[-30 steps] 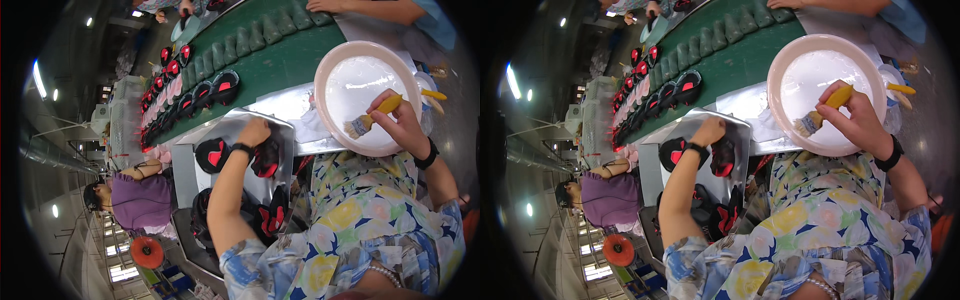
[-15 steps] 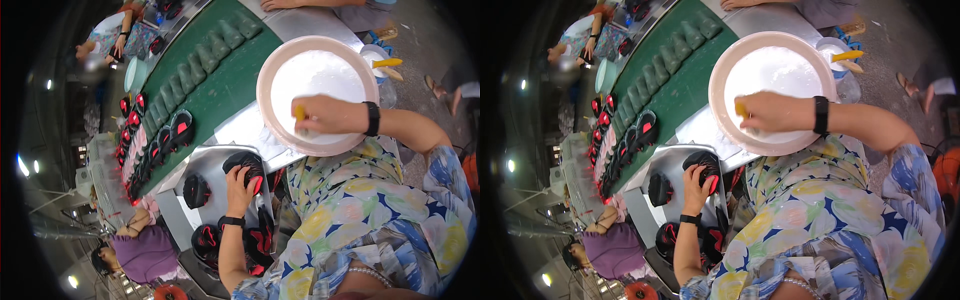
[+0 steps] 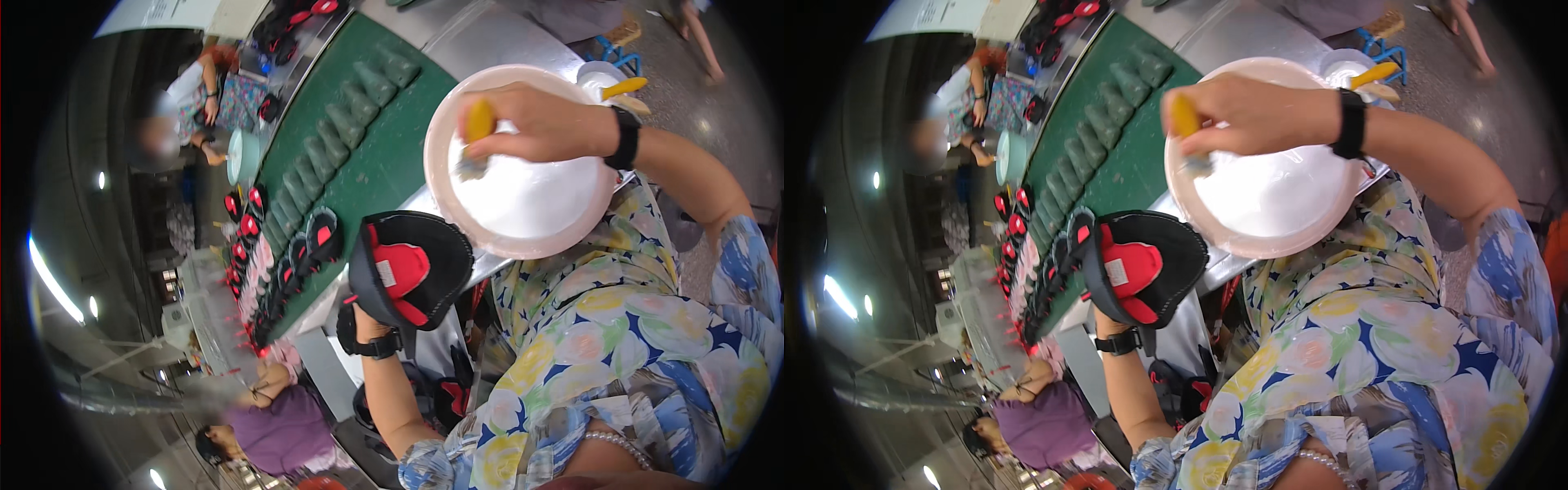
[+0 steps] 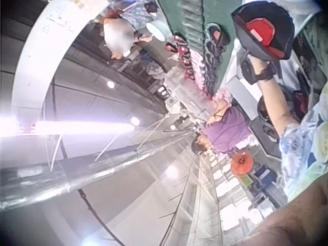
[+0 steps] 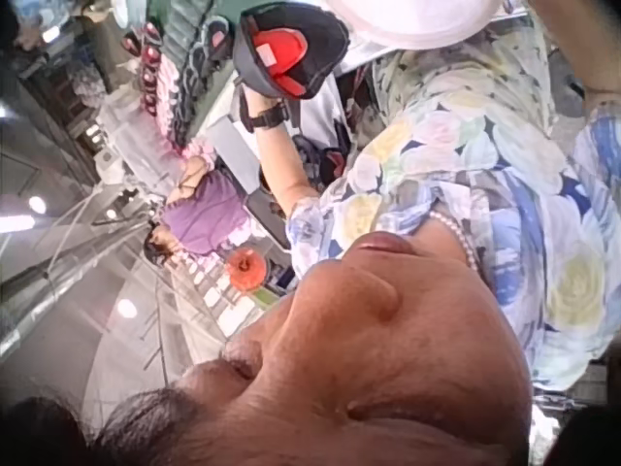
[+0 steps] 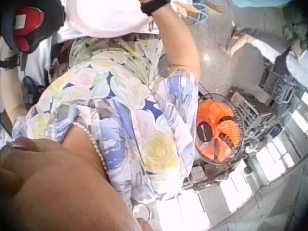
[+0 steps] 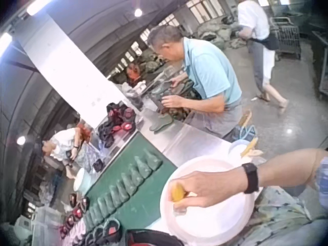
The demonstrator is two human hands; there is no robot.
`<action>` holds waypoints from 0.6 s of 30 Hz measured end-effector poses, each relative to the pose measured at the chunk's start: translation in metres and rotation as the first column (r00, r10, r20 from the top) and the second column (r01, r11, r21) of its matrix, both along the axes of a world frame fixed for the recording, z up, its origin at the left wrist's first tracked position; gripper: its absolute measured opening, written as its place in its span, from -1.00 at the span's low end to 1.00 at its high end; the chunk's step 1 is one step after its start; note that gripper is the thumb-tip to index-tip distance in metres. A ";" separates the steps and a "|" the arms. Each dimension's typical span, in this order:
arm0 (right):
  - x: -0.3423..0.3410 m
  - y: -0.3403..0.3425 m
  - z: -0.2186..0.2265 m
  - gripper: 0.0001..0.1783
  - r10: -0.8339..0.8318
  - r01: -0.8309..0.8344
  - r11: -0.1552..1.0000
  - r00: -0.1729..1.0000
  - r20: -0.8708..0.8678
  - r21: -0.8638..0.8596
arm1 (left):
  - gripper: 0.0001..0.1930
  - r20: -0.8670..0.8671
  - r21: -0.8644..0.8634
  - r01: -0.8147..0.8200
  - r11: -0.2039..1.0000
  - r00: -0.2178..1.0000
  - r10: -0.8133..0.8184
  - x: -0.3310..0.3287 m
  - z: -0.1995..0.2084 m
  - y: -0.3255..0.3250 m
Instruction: Applying white adhesive or primer to the interior edges of black shoe uppers using a brush.
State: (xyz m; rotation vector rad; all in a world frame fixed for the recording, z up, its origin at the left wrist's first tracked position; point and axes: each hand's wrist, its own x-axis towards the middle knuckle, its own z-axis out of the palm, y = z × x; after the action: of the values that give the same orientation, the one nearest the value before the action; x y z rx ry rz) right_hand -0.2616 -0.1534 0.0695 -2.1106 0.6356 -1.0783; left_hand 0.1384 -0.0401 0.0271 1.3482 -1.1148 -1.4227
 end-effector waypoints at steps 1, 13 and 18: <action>0.008 -0.003 0.005 -0.78 0.060 -0.057 0.998 0.991 0.116 -0.031 | -0.43 0.003 -0.006 0.023 1.000 1.000 -0.023 -0.011 -0.004 -0.006; 0.010 0.018 0.005 -0.62 -0.297 0.285 0.890 0.955 -0.022 0.356 | -0.44 0.023 -0.035 0.117 0.993 0.993 -0.117 -0.067 -0.042 -0.029; 0.018 0.028 -0.007 -0.59 -0.365 0.262 0.764 0.929 0.059 0.589 | -0.44 0.015 -0.036 0.104 0.994 0.994 -0.104 -0.077 -0.051 -0.024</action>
State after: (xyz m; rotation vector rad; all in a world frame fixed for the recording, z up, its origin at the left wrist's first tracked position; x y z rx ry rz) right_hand -0.2440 -0.1253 0.0628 -1.3977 1.1055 -1.0587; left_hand 0.0619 -0.0645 -0.0235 1.2917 -1.2293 -1.4627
